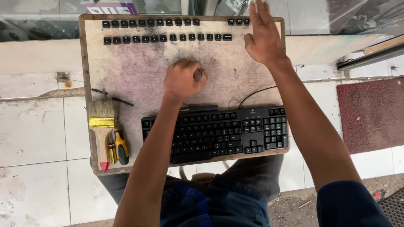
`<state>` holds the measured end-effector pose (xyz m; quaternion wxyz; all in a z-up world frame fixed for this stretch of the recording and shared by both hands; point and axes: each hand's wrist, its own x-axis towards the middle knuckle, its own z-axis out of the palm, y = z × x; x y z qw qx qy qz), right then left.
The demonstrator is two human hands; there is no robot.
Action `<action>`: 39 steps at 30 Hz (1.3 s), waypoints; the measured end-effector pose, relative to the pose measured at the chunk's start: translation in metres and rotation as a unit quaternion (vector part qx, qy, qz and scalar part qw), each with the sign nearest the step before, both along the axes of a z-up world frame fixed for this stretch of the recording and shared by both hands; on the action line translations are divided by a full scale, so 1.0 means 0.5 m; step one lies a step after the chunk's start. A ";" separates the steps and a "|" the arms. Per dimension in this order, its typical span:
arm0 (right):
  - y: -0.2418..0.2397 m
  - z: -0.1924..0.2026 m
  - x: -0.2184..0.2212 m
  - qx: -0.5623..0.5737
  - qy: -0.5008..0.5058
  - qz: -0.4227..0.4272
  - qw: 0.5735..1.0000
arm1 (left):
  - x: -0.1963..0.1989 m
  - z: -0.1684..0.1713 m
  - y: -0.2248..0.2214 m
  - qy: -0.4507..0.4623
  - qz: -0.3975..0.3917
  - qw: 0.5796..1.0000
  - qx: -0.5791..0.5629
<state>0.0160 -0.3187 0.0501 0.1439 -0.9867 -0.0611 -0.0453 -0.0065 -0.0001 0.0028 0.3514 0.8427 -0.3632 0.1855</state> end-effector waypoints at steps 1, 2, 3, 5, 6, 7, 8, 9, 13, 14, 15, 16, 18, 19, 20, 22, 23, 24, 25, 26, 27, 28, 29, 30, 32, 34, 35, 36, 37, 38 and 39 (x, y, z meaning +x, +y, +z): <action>0.022 0.023 -0.012 -0.002 0.000 0.000 1.000 | -0.003 -0.001 0.003 0.000 0.000 1.000 -0.002; 0.040 0.050 -0.021 -0.070 0.021 -0.039 0.997 | -0.002 0.000 0.002 0.006 0.000 1.000 0.003; 0.059 0.078 -0.031 -0.138 0.041 -0.077 0.987 | -0.001 0.003 0.001 0.013 -0.001 1.000 0.008; 0.066 0.065 -0.033 -0.131 0.041 -0.072 0.988 | -0.001 0.003 0.001 0.002 -0.003 1.000 0.003; 0.070 0.058 -0.033 -0.121 0.045 -0.067 0.989 | -0.001 0.004 0.002 -0.004 -0.005 1.000 0.000; 0.079 0.054 -0.030 -0.122 0.041 -0.066 0.990 | -0.002 0.007 0.003 -0.009 -0.003 1.000 -0.001; 0.087 0.050 -0.030 -0.100 0.060 -0.063 0.991 | -0.004 0.009 0.003 -0.006 0.001 1.000 -0.003; 0.094 0.045 -0.029 -0.079 0.079 -0.060 0.992 | -0.007 0.010 0.002 -0.003 0.005 1.000 -0.005; 0.116 0.004 -0.014 -0.063 0.069 -0.035 0.995 | -0.006 0.006 0.002 0.000 0.010 1.000 0.006; 0.126 0.003 -0.011 -0.071 0.073 -0.025 0.994 | -0.006 0.006 0.002 0.004 0.011 1.000 0.006; 0.135 0.001 -0.007 -0.079 0.078 -0.016 0.994 | -0.006 0.006 0.001 0.007 0.011 1.000 0.006; 0.137 -0.013 -0.004 -0.079 0.077 -0.017 0.994 | -0.006 0.006 0.000 0.007 0.010 1.000 0.005; 0.142 -0.042 0.005 -0.058 0.026 0.005 0.998 | -0.005 0.005 0.001 0.005 0.008 1.000 0.004; 0.143 -0.043 0.007 -0.058 0.025 0.005 0.998 | -0.004 0.006 0.000 0.004 0.007 1.000 0.004; 0.144 -0.046 0.007 -0.055 0.030 0.001 0.998 | -0.005 0.006 0.000 0.008 0.014 1.000 0.006; 0.146 -0.048 0.008 -0.053 0.037 -0.001 0.998 | -0.005 0.004 0.000 0.012 0.021 1.000 0.008; 0.146 -0.048 0.007 -0.057 0.039 -0.006 0.998 | -0.004 0.001 0.000 0.004 0.018 1.000 0.004; 0.145 -0.046 0.007 -0.061 0.041 -0.011 0.997 | -0.002 0.000 0.000 -0.005 0.015 1.000 -0.002; 0.146 -0.046 0.007 -0.061 0.041 -0.010 0.997 | -0.003 0.002 0.001 -0.004 0.016 1.000 -0.002; 0.145 -0.045 0.006 -0.062 0.030 -0.007 0.998 | -0.004 0.004 0.001 0.001 0.018 1.000 0.002; 0.144 -0.043 0.005 -0.063 0.018 -0.004 0.998 | -0.005 0.007 0.000 0.005 0.020 1.000 0.007; 0.141 -0.044 0.005 -0.063 0.018 -0.005 0.998 | -0.005 0.008 0.000 0.005 0.020 1.000 0.006; 0.137 -0.044 0.005 -0.069 -0.007 0.004 0.998 | -0.005 0.009 0.000 0.008 0.015 1.000 0.001; 0.134 -0.045 0.006 -0.074 -0.034 0.012 0.997 | -0.005 0.011 0.001 0.010 0.010 1.000 -0.003; 0.108 -0.045 0.024 -0.039 -0.125 0.016 0.991 | -0.004 0.007 0.001 0.007 0.010 1.000 -0.003; 0.081 -0.033 0.036 -0.004 -0.216 0.022 0.976 | -0.002 0.005 0.002 0.002 0.010 1.000 -0.004; 0.066 -0.021 0.038 0.044 -0.183 -0.010 0.982 | -0.002 0.004 0.002 0.007 0.010 1.000 0.000; 0.049 -0.010 0.038 0.091 -0.148 -0.042 0.984 | -0.002 0.002 0.002 0.012 0.008 1.000 0.004; 0.022 -0.023 0.043 0.091 -0.149 -0.042 0.984 | -0.004 0.000 0.002 0.011 0.007 1.000 0.004; -0.006 -0.034 0.050 0.099 -0.131 -0.022 0.986 | -0.003 -0.001 0.001 0.003 0.012 1.000 0.002; -0.034 -0.044 0.057 0.106 -0.113 -0.002 0.988 | -0.001 -0.002 0.000 -0.005 0.016 1.000 0.000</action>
